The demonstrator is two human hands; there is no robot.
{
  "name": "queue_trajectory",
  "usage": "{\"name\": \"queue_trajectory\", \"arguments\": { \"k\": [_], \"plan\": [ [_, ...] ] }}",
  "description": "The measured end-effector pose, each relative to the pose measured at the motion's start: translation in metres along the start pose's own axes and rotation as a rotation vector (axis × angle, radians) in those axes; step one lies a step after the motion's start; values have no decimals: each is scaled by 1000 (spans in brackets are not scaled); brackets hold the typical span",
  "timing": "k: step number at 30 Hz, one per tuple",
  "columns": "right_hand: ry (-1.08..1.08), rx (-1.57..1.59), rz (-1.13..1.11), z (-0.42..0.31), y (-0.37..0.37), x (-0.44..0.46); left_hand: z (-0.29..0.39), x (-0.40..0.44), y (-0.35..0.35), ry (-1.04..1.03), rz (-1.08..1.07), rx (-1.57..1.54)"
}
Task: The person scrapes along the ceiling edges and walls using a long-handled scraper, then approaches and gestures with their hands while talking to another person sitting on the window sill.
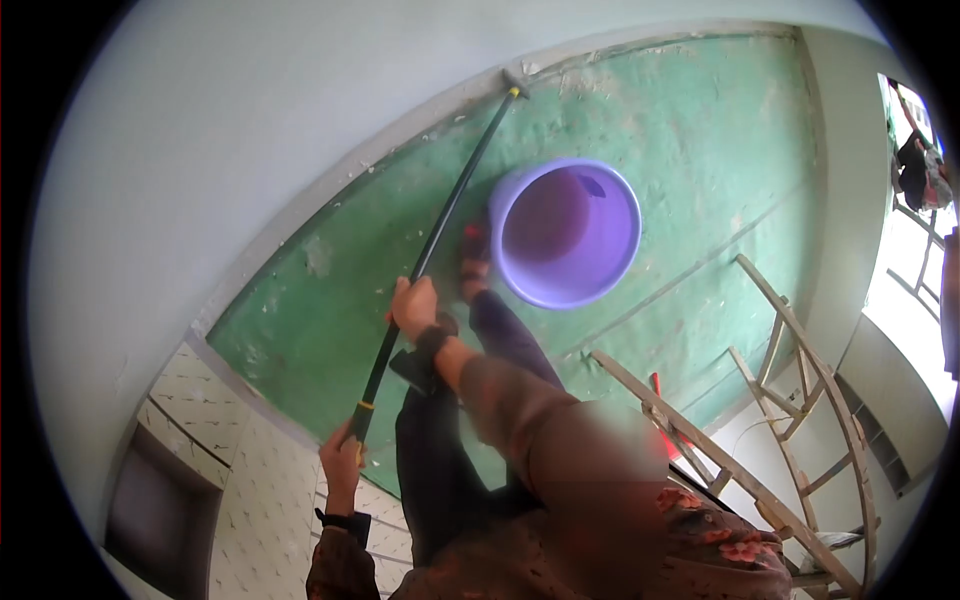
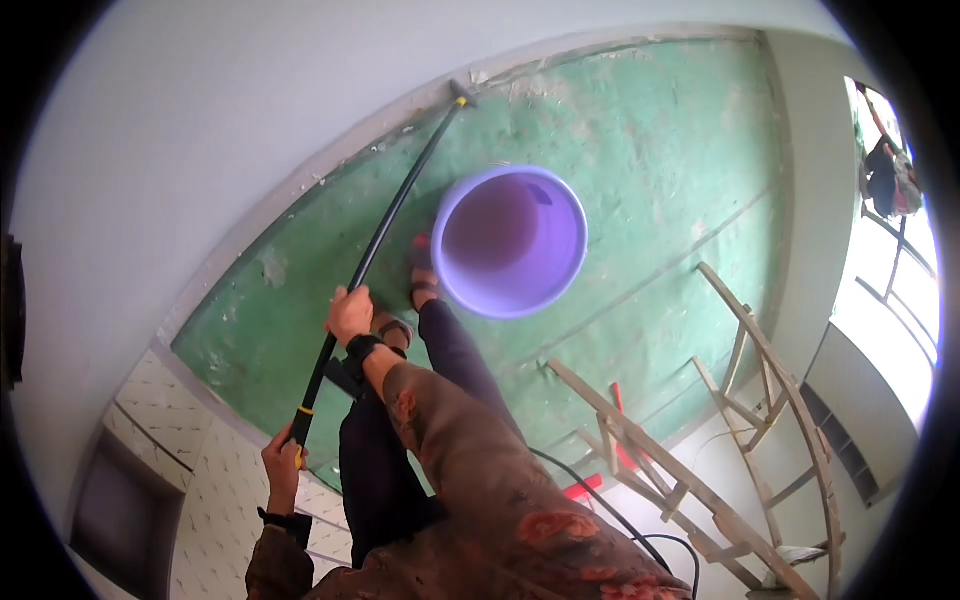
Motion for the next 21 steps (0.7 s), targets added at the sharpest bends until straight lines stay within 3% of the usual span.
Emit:
{"name": "queue_trajectory", "arguments": {
  "k": [2, 3, 6, 11, 14, 16, 20, 21],
  "plan": [
    [93, 121, 78, -13, 12, 18, 6, 1, -3, 18, -32, 8],
    [1, 129, -45, -15, 15, 18, 12, 2, -10, 21, -39, 1],
    [15, 203, 3, -12, 14, 13, 22, 2, -13, 14, -33, -9],
    [33, 107, -2, -2, 8, 6, 3, -10, 5, 80, -59, -20],
    [41, 71, 28, 5, 7, 6, 14, -6, -2, 0, -58, 26],
    [2, 246, 14, -6, 12, 22, 34, 3, -12, -7, -47, 69],
    [27, 179, -18, 6, 6, 4, 20, -9, -1, 37, -56, 18],
    [29, 30, 6, 8, 5, 1, 21, -12, 0, 57, -60, 0]
  ]
}}
Point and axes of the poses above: each hand's wrist, its own x-axis towards the middle knuckle, its own y-axis out of the back of the hand, z = x × y, the point moved 4 cm from there along x, towards the middle knuckle, and after that the axes turned 4 degrees about x, right-handed, at the moved point
